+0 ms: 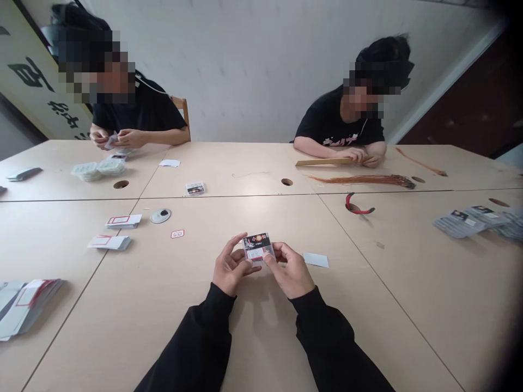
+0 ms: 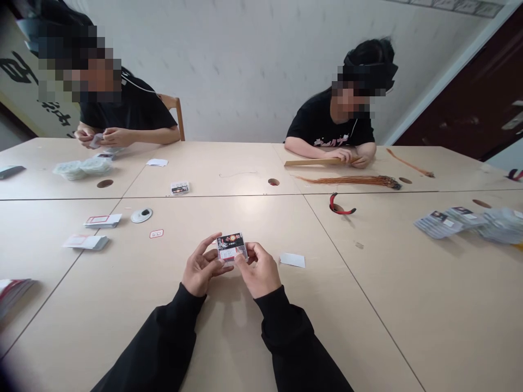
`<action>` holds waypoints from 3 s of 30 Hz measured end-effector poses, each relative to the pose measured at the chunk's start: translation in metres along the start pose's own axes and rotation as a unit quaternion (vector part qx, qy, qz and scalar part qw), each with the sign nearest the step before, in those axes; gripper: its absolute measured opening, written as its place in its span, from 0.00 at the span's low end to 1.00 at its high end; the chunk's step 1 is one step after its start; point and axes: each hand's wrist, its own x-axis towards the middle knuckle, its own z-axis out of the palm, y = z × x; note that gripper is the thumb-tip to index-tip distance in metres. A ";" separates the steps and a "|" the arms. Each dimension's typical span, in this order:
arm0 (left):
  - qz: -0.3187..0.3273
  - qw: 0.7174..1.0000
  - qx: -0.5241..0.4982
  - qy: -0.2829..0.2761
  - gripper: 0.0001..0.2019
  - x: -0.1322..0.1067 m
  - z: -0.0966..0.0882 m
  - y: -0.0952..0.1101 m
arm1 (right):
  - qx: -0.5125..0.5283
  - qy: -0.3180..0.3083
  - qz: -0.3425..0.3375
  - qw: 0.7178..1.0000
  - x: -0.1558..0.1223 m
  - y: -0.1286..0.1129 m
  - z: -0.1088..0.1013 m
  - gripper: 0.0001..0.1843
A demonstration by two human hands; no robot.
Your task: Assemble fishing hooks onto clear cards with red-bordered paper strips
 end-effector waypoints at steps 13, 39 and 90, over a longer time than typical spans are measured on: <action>0.086 0.996 0.010 0.011 0.27 0.000 0.004 -0.008 | -0.241 0.107 -0.122 0.957 -0.004 0.001 0.004 0.12; 0.084 0.996 0.034 0.024 0.26 0.001 0.004 -0.010 | -0.222 0.141 -0.110 0.958 -0.003 0.002 0.009 0.10; 0.061 0.985 0.164 -0.004 0.25 -0.005 0.007 -0.012 | -0.414 0.246 0.073 0.873 -0.008 0.064 -0.094 0.14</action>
